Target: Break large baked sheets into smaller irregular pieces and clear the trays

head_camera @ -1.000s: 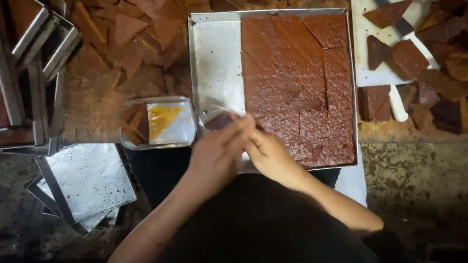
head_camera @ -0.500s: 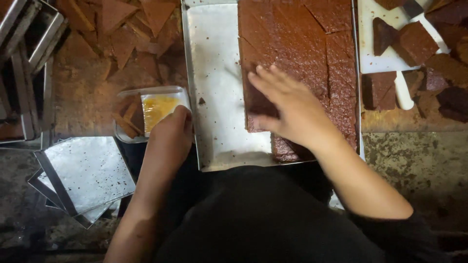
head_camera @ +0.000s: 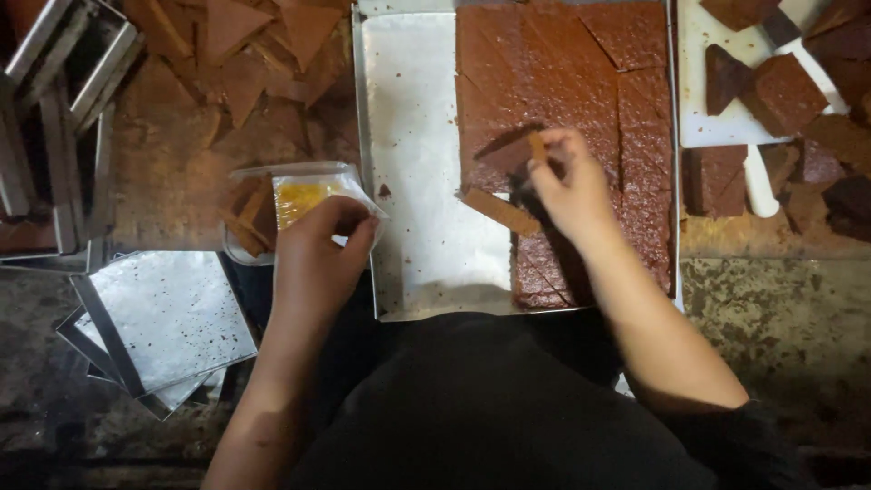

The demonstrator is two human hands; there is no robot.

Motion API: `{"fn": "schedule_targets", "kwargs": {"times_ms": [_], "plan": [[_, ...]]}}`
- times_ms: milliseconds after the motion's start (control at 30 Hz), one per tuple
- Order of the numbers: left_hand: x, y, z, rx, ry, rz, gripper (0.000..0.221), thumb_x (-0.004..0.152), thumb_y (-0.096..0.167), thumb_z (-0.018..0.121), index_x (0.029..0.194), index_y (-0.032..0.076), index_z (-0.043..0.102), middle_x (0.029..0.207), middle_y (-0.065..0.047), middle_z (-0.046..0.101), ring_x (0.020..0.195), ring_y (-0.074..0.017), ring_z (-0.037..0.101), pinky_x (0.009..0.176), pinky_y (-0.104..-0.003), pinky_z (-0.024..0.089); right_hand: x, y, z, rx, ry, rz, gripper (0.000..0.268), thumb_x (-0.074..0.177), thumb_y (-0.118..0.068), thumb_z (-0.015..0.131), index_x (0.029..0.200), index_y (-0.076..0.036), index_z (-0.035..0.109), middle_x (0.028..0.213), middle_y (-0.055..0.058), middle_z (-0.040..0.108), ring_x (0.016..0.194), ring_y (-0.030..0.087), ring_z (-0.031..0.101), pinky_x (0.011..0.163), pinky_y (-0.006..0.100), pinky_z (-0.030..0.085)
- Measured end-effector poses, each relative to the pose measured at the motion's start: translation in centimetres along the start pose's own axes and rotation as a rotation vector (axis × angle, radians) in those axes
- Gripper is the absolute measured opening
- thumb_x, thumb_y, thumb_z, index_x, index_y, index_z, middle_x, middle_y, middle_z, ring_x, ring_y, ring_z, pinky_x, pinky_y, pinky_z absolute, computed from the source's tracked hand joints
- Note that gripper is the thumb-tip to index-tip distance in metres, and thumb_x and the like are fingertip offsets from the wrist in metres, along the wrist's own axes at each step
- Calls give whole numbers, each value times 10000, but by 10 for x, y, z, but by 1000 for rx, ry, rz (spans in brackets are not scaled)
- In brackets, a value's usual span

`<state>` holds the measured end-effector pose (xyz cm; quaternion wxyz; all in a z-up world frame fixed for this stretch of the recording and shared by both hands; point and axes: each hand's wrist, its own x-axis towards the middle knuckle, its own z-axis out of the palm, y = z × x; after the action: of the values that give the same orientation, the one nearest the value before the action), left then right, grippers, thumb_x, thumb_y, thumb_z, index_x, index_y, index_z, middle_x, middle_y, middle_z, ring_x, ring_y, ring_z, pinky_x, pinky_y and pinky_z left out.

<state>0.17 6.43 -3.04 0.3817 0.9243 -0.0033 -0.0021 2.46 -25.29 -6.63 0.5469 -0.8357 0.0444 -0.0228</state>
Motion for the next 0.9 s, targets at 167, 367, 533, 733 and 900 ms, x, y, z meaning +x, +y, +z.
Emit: {"fn": "schedule_targets", "kwargs": {"times_ms": [167,367,533,733,900], "plan": [[-1,14,9,-188,-52,235,396,820,-71,600,1168,25,762,1167,-213,742,1078,-457,697,906,-515,560,-21,-47,-17,-70,124,-333,214,1024,-14,612,1208,-40,718,1189,182,698,1199,360,657,1065,460,493],[-5,52,25,-12,-2,395,511,785,-10,633,1295,28,653,1357,-133,637,1143,-383,680,849,-476,600,-63,-102,41,-185,-280,-456,445,879,91,577,1282,-55,693,1294,203,670,1174,415,668,980,488,555],[-18,72,25,-1,-136,682,397,803,17,657,1194,55,710,1136,-160,708,968,-391,700,783,-444,569,-42,-98,31,-598,-383,-133,219,960,-225,541,1031,-121,720,938,153,763,856,427,730,699,577,565],[4,6,18,74,-49,471,284,889,60,716,1167,42,663,1005,-180,689,942,-411,691,811,-452,558,-25,-110,4,-414,-220,-276,404,974,1,526,1367,-93,538,1286,215,572,1222,413,559,1021,557,469],[2,-18,3,285,-189,184,80,942,121,629,997,64,620,760,-191,681,750,-462,706,683,-569,537,-14,-83,32,-282,32,-307,271,947,-233,785,1205,-158,749,990,53,787,967,276,751,843,374,596]]}}
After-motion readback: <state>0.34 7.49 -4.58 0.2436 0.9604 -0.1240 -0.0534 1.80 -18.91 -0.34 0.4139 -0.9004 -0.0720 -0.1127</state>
